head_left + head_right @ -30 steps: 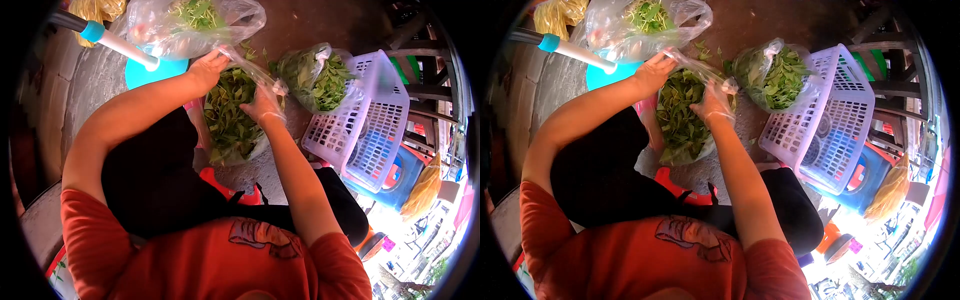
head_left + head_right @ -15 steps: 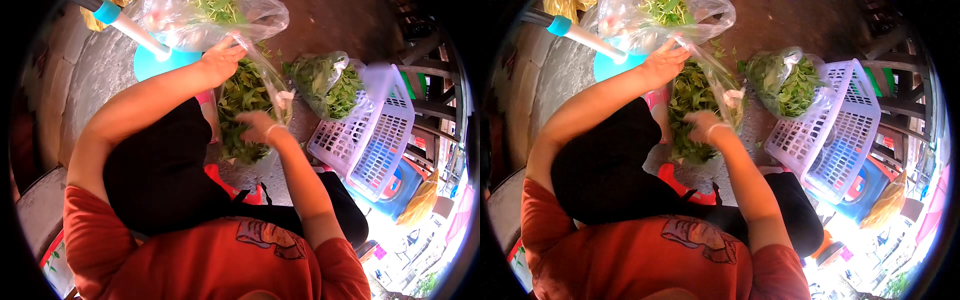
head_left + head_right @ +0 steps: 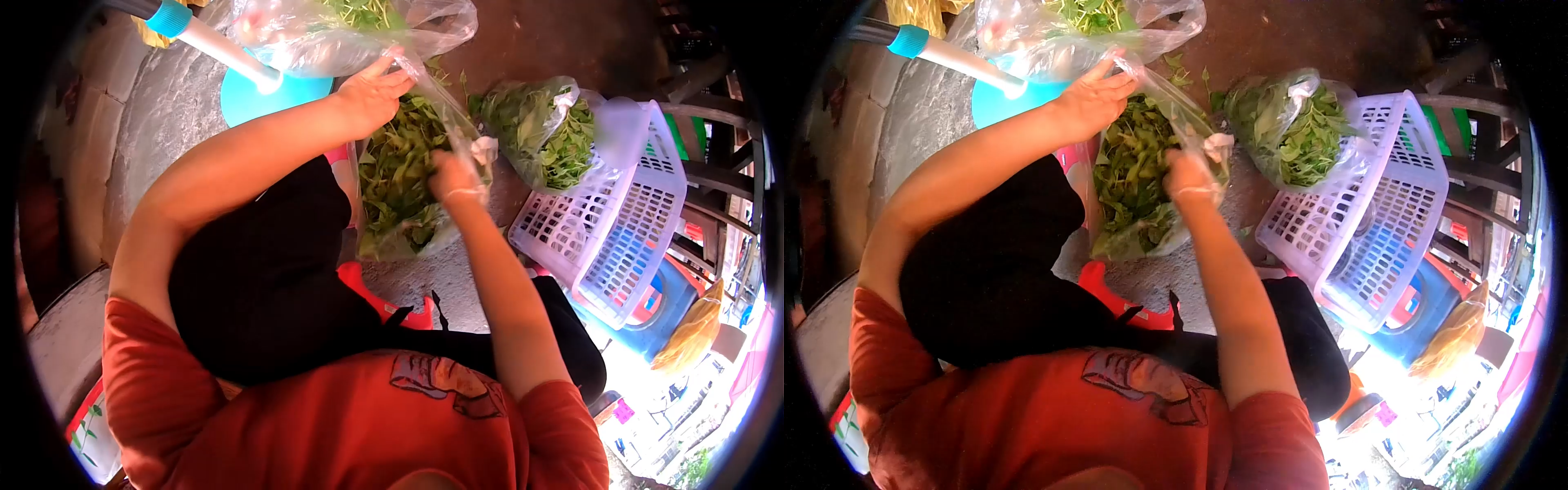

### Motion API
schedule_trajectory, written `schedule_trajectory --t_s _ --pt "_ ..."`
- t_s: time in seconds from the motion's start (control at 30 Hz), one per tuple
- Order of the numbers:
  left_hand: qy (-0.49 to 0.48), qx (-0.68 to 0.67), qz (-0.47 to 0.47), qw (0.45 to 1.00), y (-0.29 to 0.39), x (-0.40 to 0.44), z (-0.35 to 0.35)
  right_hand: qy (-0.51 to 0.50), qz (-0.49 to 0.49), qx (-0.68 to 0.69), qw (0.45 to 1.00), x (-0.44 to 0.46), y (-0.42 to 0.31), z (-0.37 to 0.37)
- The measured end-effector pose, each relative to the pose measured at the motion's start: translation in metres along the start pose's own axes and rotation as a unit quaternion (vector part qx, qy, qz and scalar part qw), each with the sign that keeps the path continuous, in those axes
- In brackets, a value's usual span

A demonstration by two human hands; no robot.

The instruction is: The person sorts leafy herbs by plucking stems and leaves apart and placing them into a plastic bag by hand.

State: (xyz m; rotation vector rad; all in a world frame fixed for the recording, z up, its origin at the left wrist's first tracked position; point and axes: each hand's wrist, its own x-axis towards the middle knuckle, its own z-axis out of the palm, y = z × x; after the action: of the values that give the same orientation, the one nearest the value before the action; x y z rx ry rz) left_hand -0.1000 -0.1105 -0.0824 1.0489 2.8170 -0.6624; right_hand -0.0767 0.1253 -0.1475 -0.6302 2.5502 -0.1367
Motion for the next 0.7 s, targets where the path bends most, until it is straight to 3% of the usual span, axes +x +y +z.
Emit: schedule_trajectory --t_s 0.03,0.1,0.13,0.23,0.33,0.4,0.47,0.57,0.67,0.7 --pt "-0.019 -0.017 0.005 1.0 0.0 -0.001 -0.005 0.016 0.003 -0.073 0.997 0.0 0.002 -0.019" --pt "-0.051 -0.053 0.012 0.997 0.0 0.0 -0.021 0.077 0.029 -0.086 0.993 -0.009 0.002 -0.058" --pt "-0.045 -0.065 0.01 0.997 0.001 0.003 -0.021 0.168 0.053 0.081 0.981 -0.019 0.0 -0.077" --pt "-0.036 -0.088 0.009 0.995 0.003 0.006 -0.02 0.173 0.076 0.072 0.979 -0.032 -0.008 -0.112" --pt "-0.048 -0.091 0.011 0.995 0.003 0.007 -0.026 0.209 0.037 -0.01 0.977 -0.043 -0.027 -0.089" --pt "-0.058 -0.101 0.003 0.993 0.003 0.006 -0.021 0.122 -0.062 -0.04 0.99 -0.052 -0.044 -0.045" --pt "-0.096 -0.085 -0.001 0.992 0.0 0.006 -0.022 -0.05 -0.116 0.061 0.99 -0.075 -0.054 -0.029" --pt "-0.084 -0.095 -0.012 0.992 0.002 0.003 -0.013 -0.085 -0.219 0.143 0.961 -0.074 -0.04 -0.04" --pt "-0.056 -0.105 -0.003 0.993 0.005 0.005 -0.016 -0.154 -0.152 0.3 0.929 -0.054 -0.007 -0.085" --pt "-0.05 -0.106 0.003 0.993 0.006 0.007 -0.02 -0.131 -0.114 0.364 0.915 -0.051 0.008 -0.088"
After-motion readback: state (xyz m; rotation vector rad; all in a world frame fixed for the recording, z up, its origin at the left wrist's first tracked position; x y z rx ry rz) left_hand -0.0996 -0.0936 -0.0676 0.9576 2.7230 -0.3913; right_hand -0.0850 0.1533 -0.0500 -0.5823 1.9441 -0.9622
